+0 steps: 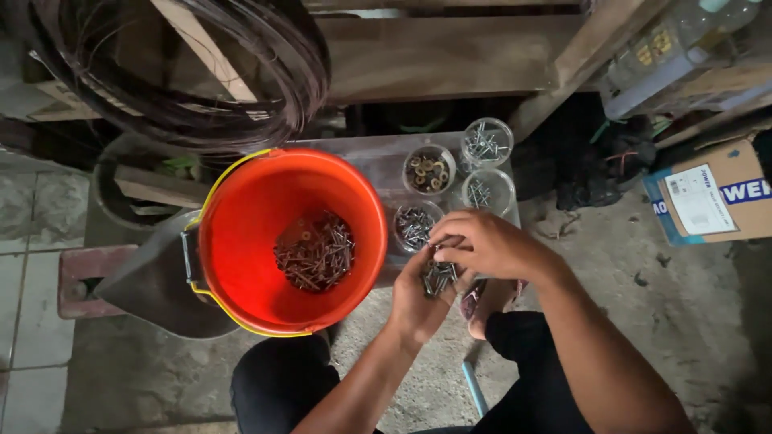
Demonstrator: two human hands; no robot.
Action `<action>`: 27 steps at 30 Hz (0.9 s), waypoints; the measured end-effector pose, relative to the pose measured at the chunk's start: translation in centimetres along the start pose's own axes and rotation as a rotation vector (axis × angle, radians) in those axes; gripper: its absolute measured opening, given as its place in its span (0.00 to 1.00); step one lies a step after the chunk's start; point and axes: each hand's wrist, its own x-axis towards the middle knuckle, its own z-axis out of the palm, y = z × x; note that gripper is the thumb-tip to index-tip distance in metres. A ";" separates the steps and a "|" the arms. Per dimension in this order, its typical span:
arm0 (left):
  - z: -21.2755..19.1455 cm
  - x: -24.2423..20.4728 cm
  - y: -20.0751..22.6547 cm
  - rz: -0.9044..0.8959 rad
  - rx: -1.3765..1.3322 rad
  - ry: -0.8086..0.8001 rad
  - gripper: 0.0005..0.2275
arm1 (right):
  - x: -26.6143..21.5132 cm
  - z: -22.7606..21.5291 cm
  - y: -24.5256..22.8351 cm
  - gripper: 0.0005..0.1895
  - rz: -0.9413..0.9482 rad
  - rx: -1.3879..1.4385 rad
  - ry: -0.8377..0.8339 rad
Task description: The person sorts mixed hardware from a red bucket into several small glass jars. They pick up handfuls of screws, bolts, and washers, separate them by type, and place each category into a corresponding jar on the floor.
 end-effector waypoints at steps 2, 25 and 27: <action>0.5 0.0 -0.2 0.003 0.020 -0.003 0.17 | 0.1 0.0 0.2 0.11 -0.006 -0.002 0.019; -4.4 0.2 -1.1 -0.078 0.027 0.006 0.25 | 3.1 1.1 0.2 0.15 0.295 -0.135 0.135; -4.1 0.1 -0.8 -0.063 -0.020 -0.002 0.25 | 2.2 0.6 -1.5 0.09 0.202 -0.020 0.236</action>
